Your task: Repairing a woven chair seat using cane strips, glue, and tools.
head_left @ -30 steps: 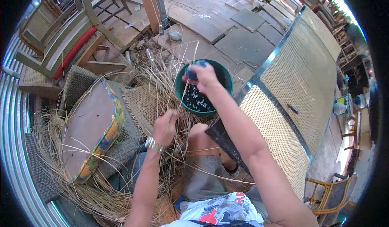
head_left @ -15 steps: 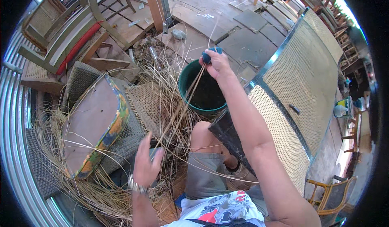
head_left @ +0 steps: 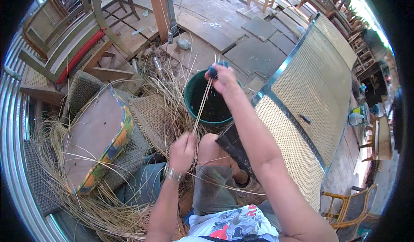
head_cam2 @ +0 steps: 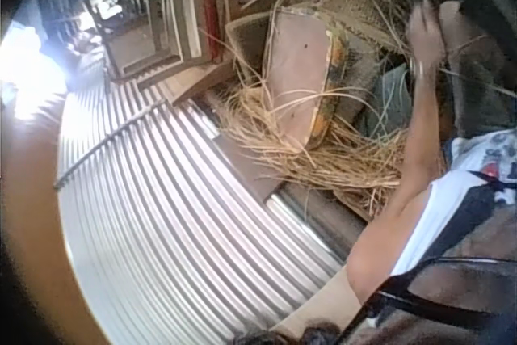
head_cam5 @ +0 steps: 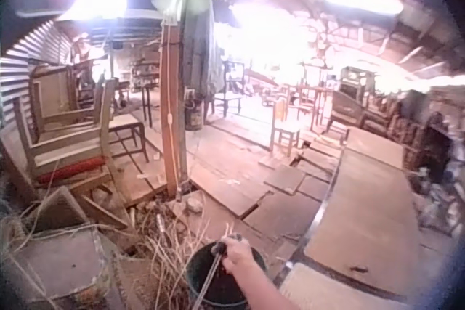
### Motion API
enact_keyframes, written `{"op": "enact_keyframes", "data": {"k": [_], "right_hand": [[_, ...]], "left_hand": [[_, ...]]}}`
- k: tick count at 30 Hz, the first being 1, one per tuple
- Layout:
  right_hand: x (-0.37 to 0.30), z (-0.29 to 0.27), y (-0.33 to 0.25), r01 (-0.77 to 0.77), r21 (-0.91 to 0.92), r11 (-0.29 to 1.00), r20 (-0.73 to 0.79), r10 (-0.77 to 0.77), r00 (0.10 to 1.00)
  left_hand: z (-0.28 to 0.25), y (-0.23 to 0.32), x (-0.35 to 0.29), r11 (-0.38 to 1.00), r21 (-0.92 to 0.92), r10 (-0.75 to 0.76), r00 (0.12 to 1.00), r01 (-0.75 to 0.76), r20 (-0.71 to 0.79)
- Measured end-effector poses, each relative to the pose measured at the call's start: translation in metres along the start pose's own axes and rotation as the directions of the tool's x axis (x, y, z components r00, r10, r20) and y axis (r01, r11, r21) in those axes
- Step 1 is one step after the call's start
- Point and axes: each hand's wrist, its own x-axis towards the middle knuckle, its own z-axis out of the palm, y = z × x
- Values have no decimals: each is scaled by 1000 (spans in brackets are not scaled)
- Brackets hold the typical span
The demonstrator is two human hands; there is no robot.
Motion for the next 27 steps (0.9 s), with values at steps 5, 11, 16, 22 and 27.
{"op": "enact_keyframes", "data": {"k": [5,11,16,22,27], "right_hand": [[34,6,-27,54,-19,998,13,-54,998],[52,8,-52,160,13,987,-59,-159,985],[65,9,-98,240,-292,926,84,-225,971],[21,-10,-27,31,-938,347,129,265,956],[16,-13,-25,25,-971,239,82,231,969]], "left_hand": [[-92,-54,-167,849,275,-473,881,451,15],[-165,-189,-328,599,794,-570,750,102,335],[-170,-146,-309,665,466,-743,459,584,487],[-192,-62,-255,714,71,-611,570,697,549],[-151,2,-145,532,-842,-173,985,95,2]]}}
